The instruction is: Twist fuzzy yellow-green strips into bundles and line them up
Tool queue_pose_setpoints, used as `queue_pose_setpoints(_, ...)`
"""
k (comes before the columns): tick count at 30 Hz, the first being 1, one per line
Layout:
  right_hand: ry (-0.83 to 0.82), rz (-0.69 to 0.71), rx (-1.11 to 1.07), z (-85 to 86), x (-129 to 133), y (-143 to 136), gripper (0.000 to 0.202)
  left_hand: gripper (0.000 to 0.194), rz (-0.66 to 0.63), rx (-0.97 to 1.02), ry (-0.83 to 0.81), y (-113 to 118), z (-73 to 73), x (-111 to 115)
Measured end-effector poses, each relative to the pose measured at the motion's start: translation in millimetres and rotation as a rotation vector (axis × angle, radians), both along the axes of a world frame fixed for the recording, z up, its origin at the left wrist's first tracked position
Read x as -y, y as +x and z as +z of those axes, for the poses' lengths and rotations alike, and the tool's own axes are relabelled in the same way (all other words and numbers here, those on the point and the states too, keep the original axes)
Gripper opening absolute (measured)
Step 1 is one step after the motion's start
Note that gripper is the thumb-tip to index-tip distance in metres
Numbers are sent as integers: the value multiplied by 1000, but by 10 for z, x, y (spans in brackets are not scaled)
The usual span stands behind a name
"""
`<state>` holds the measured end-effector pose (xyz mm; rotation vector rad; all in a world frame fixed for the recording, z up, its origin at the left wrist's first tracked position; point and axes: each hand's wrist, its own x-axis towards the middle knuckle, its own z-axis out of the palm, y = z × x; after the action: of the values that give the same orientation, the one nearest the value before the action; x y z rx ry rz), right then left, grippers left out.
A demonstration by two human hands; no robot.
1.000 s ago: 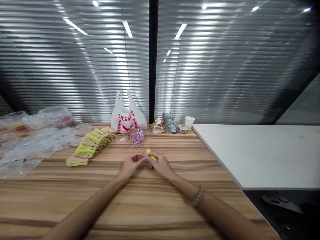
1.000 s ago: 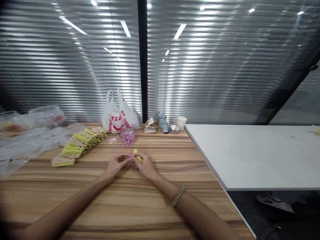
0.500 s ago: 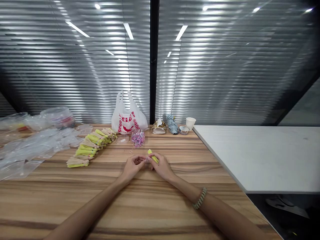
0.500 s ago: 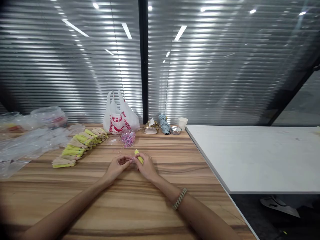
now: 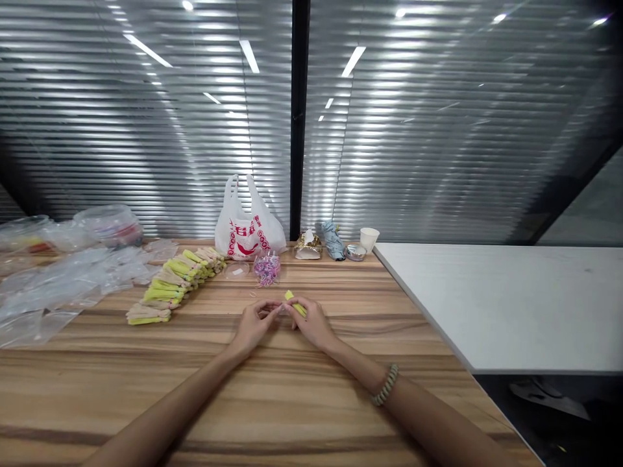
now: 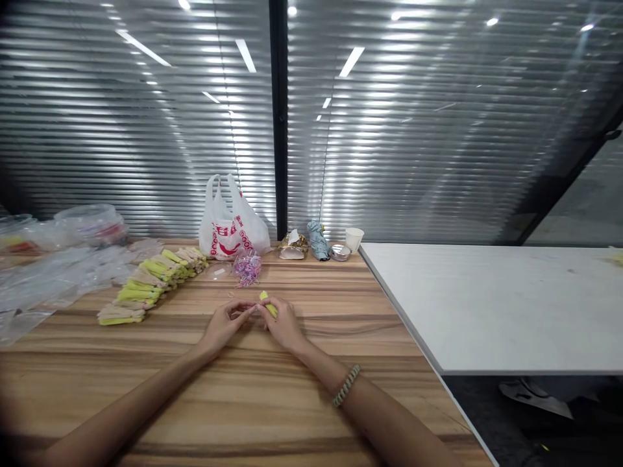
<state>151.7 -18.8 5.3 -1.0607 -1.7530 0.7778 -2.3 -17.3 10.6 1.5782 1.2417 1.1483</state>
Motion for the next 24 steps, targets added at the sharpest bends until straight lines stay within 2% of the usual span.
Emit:
queue_pose_setpoints(12, 13, 9, 34, -19, -2, -2, 19, 26, 5, 58, 25, -26, -88, -57)
queue_pose_setpoints(24, 56, -29, 82, 18, 10, 1, 18, 26, -26, 45, 23, -9, -38, -30)
